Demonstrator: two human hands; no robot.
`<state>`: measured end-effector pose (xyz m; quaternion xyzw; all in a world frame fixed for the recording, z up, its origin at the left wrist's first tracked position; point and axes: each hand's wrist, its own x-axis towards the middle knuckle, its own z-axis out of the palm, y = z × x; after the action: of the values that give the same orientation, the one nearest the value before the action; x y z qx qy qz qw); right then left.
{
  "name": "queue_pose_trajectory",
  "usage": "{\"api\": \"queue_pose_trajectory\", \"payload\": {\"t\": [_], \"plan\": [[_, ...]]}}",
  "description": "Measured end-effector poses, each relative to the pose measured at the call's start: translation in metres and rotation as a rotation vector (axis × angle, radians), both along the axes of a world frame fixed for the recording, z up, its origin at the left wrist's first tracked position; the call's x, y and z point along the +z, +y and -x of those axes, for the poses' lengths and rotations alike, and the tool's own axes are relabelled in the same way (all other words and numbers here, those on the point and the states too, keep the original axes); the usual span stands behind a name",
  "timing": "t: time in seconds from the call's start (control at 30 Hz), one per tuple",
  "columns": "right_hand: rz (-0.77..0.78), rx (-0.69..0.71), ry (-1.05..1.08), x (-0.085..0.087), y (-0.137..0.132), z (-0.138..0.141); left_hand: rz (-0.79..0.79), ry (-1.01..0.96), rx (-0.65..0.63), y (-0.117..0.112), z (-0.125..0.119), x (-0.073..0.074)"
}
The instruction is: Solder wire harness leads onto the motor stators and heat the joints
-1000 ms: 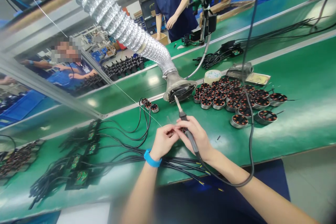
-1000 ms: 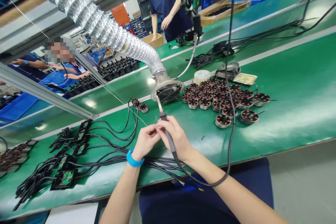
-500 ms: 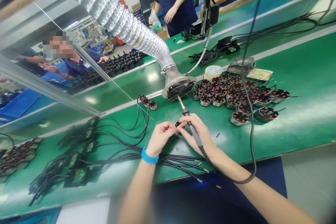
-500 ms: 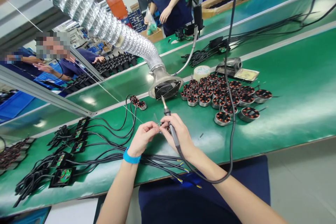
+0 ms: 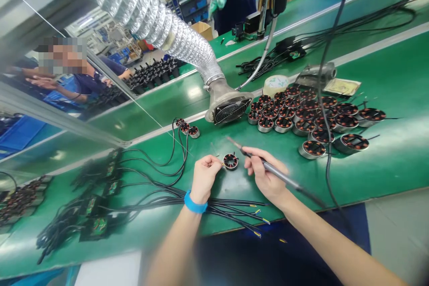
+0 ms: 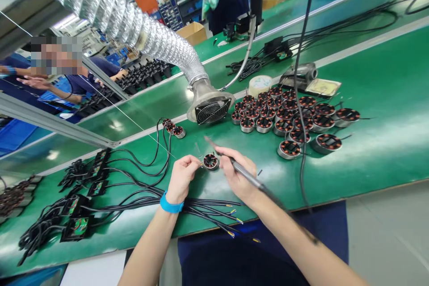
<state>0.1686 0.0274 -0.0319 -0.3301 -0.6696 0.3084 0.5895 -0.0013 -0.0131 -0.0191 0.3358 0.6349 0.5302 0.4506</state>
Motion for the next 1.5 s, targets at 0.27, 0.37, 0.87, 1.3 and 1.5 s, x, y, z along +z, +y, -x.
{"api": "queue_pose_trajectory", "payload": {"t": [0.27,0.37,0.87,1.3,1.5], "plan": [[0.001,-0.011,0.061,0.0,-0.009,-0.004,0.002,0.032,0.016,0.001,0.0,-0.002],[0.011,0.02,0.046,0.003,-0.008,-0.002,0.002,0.038,0.016,0.001,0.0,-0.002],[0.377,0.035,0.251,0.009,-0.005,0.007,-0.023,0.063,0.033,-0.001,-0.002,0.001],[0.467,-0.051,0.341,0.016,-0.003,0.007,-0.017,0.064,0.026,-0.001,-0.002,0.0],[0.439,-0.03,0.311,0.016,-0.003,0.007,-0.016,0.045,0.027,-0.001,-0.002,0.001]]}}
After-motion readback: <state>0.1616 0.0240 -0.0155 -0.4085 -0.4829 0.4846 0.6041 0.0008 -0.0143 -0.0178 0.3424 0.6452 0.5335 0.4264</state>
